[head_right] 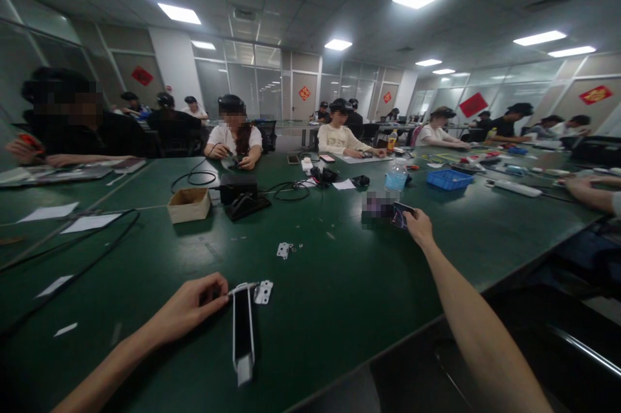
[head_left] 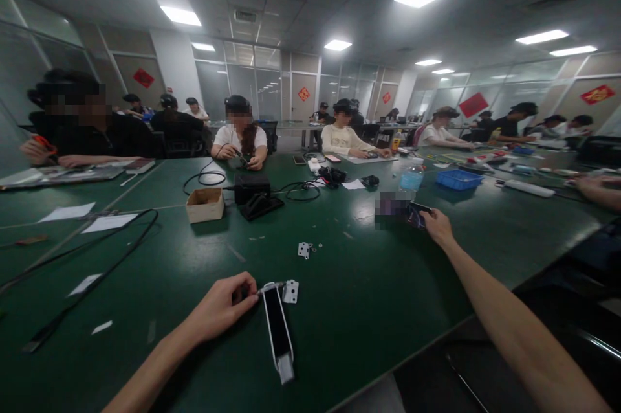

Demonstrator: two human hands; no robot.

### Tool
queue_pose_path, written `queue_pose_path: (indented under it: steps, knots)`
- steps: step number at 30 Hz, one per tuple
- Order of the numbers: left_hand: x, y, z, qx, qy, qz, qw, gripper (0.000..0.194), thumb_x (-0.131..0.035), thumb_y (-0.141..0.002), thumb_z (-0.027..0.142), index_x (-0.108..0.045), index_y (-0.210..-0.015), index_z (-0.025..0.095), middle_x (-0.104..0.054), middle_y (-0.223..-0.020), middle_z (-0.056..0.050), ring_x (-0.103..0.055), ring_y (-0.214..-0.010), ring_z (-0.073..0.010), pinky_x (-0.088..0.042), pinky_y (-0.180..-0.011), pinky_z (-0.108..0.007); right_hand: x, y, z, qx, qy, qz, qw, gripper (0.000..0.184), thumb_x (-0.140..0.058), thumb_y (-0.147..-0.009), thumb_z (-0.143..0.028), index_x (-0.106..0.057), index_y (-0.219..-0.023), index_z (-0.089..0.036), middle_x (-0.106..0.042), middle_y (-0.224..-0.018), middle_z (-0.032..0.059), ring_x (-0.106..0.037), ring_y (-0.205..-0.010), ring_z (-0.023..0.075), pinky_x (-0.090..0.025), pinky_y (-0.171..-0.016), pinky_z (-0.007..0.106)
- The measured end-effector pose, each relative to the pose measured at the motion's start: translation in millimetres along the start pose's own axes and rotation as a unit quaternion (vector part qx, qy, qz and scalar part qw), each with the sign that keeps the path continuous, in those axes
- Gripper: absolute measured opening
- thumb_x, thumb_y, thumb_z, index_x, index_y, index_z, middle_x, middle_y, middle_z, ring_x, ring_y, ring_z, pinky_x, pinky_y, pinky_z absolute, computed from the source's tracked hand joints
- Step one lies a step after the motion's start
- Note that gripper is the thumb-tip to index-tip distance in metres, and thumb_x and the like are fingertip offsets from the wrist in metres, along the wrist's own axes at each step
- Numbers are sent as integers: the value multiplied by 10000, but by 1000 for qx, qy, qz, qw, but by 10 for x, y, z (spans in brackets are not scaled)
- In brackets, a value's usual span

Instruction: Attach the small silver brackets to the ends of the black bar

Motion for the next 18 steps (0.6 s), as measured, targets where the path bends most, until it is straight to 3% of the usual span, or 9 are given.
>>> queue_pose_path:
  steps: [7,13,18]
  knots:
    - [-1,-1,20,3,-3,2,1000,240,-483,-820,411,-578,-856,193,-591,-770,2,-526,-686,-165,-395,-617,-264,23,15,-12,0,13,7,1000,404,-621,-708,-428,-664,-953,-109,-673,-820,92,-583,-698,198,-445,-676,312]
    - [-9,-7,3,-2,-4,0,1000,241,-484,-826,403,-580,-863,185,-584,-760,2,-519,-674,-161,-389,-603,-261,63,40,17,-6,5,27,1000,365,-594,-730,-313,-646,-1033,-114,-682,-924,110,-609,-805,211,-454,-776,332]
    - [-9,-2,4,-3,-1,0,1000,245,-484,-831,405,-582,-873,184,-589,-773,1,-523,-684,-161,-393,-611,-260,80,44,28,-9,-11,29,999,371,-571,-747,-312,-634,-1066,-134,-684,-955,103,-621,-830,213,-465,-792,337]
Point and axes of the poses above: each hand's wrist, its own y-axis away from the middle knuckle, its own x-axis out of the back of the hand, z = x × y, the point moved 8 cm from there along -y, towards the middle knuckle
